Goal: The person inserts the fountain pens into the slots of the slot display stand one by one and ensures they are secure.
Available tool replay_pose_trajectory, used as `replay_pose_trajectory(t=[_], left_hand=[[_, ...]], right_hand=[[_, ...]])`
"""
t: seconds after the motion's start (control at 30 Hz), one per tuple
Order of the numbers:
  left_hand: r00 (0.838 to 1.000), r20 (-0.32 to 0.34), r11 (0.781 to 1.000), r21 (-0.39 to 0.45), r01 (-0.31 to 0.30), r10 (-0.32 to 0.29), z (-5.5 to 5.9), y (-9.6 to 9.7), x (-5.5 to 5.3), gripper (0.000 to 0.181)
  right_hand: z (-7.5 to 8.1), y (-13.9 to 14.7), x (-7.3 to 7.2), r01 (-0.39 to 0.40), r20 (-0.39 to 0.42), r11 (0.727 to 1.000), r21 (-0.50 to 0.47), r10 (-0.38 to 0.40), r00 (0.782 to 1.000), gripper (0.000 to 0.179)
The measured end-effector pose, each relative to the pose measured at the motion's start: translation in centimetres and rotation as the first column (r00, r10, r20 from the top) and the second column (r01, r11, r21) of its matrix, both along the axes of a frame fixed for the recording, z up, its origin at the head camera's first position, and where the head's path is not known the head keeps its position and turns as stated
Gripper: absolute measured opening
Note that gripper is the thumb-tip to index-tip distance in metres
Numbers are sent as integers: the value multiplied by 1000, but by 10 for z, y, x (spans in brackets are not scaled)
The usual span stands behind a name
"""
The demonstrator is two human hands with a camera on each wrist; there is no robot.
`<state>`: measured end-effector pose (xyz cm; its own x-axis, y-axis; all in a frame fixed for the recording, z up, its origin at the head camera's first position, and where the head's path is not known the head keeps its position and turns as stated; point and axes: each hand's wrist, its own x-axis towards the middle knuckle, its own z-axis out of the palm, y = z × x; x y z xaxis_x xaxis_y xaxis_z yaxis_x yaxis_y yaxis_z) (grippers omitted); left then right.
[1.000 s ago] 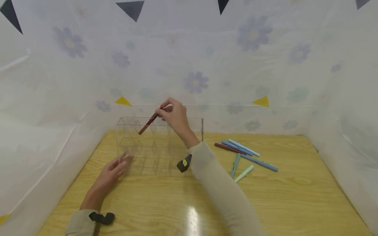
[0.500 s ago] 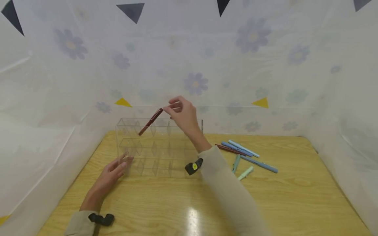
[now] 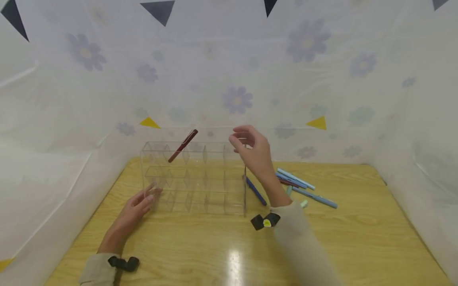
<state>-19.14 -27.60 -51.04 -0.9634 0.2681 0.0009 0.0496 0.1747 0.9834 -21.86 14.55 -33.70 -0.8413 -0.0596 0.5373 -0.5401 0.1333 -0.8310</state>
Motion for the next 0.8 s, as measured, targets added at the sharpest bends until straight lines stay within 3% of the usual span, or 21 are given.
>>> replay_pose_trajectory(t=[0.4, 0.8], left_hand=[[1000, -6, 1000, -13, -1, 1, 1, -1, 2, 59], [1000, -13, 999, -25, 23, -24, 0, -3, 2, 57]], right_hand=[[-32, 68, 29, 147, 42, 989, -2, -146, 988, 29], [-72, 115, 43, 198, 113, 967, -163, -182, 977, 29]])
